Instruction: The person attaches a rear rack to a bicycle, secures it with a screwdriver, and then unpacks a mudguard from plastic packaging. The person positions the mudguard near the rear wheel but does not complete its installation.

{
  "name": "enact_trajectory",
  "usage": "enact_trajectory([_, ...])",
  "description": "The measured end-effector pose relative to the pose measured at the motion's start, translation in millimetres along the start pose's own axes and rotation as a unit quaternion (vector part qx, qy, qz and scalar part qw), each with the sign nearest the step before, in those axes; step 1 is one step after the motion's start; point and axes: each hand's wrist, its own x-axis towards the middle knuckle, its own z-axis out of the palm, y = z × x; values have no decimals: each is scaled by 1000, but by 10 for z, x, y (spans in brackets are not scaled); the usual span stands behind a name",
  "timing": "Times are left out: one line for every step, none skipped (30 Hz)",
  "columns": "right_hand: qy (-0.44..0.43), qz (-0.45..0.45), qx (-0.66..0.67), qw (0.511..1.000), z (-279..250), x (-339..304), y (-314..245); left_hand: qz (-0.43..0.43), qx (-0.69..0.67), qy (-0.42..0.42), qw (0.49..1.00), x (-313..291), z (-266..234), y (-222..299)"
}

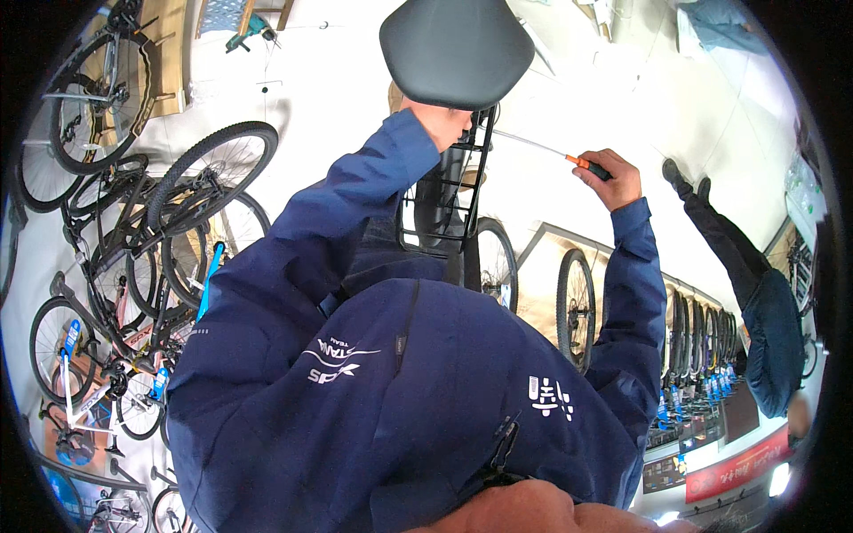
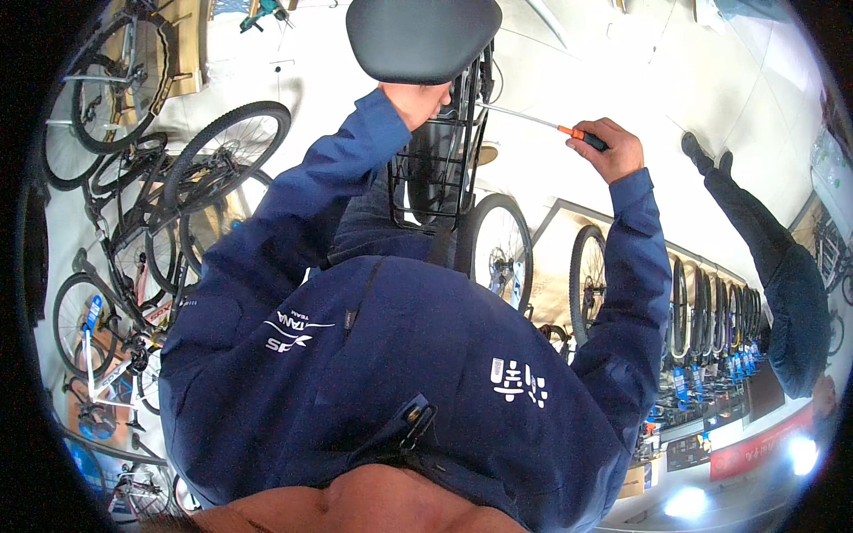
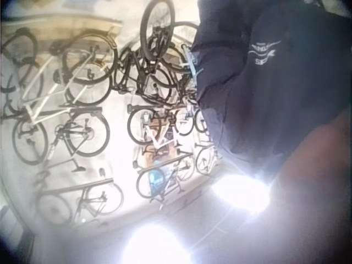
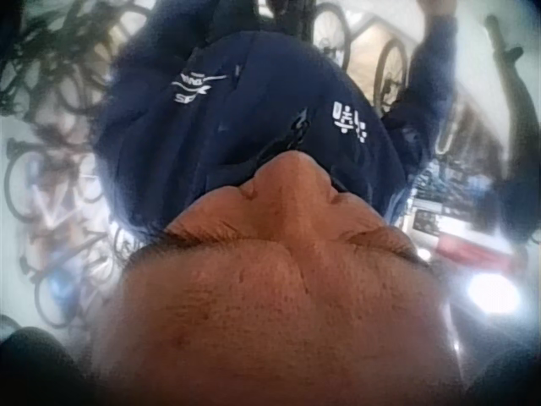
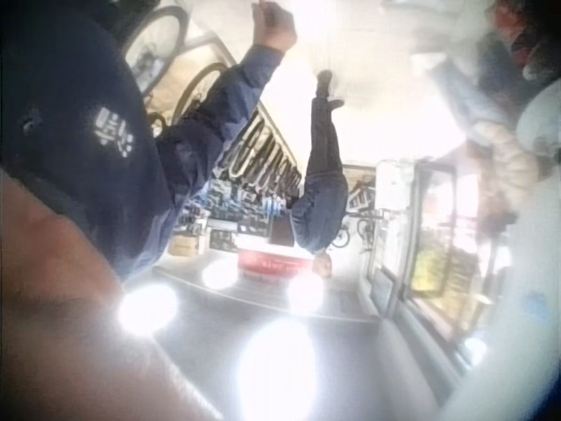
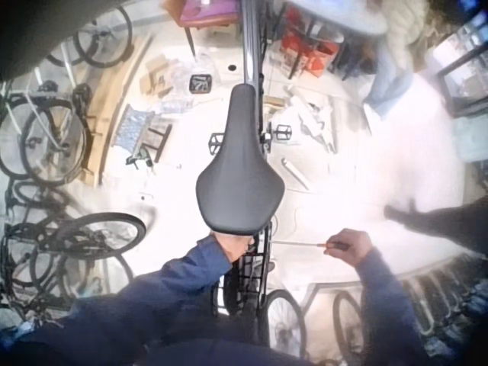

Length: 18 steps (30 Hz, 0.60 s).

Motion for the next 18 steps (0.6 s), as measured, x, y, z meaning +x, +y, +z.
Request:
enact_trajectory([2, -1, 2, 1000, 0, -1, 3, -31, -161, -13, 986, 76, 37, -98])
enact_trajectory([3, -4, 2, 1000, 2, -3, 8, -21, -330, -18, 944, 169, 67, -183])
enact_trajectory([3, -1, 1, 1000, 7, -7, 13, 9, -307, -6, 952, 163, 114, -253])
enact_trajectory([3, 2, 2, 1000, 13, -12, 18, 38, -284, 7, 958, 170, 151, -304])
enact_trajectory([4, 2, 2, 1000, 23, -18, 24, 84, -65, 37, 994, 95, 197, -331])
enact_trajectory([6, 1, 2, 1000, 36, -20, 29, 142, 88, 59, 984, 125, 194, -341])
enact_trajectory([7, 1, 3, 1000, 50, -26, 36, 140, 180, 67, 971, 60, 213, -319])
enact_trajectory([9, 1, 3, 1000, 65, -35, 40, 154, 201, 70, 965, 104, 180, -283])
enact_trajectory([12, 0, 3, 1000, 79, -39, 46, 159, 213, 65, 962, 105, 158, -220])
enact_trajectory([15, 2, 4, 1000, 96, -48, 49, 164, 225, 61, 958, 114, 129, -140])
enact_trajectory([17, -1, 4, 1000, 113, -58, 51, 161, 228, 49, 959, 101, 101, -48])
enact_trajectory([20, -2, 4, 1000, 125, -60, 55, 124, 185, 22, 975, 68, 75, 54])
enact_trajectory([23, -2, 3, 1000, 135, -67, 57, 58, 77, 0, 995, 21, 48, 153])
enact_trajectory([23, 1, 2, 1000, 143, -70, 62, 38, 78, -9, 996, 36, 30, 244])
enact_trajectory([23, 4, 1, 1000, 151, -74, 64, 54, 65, -5, 996, 50, 12, 318])
enact_trajectory([23, 7, -1, 1000, 161, -79, 66, 78, 32, 1, 996, 47, 0, 374])
enact_trajectory([24, 5, 0, 1000, 170, -83, 69, 55, 20, 2, 998, 38, -11, 410])
enact_trajectory([26, 4, -1, 1000, 180, -88, 70, 59, 47, -8, 997, 20, -26, 425])
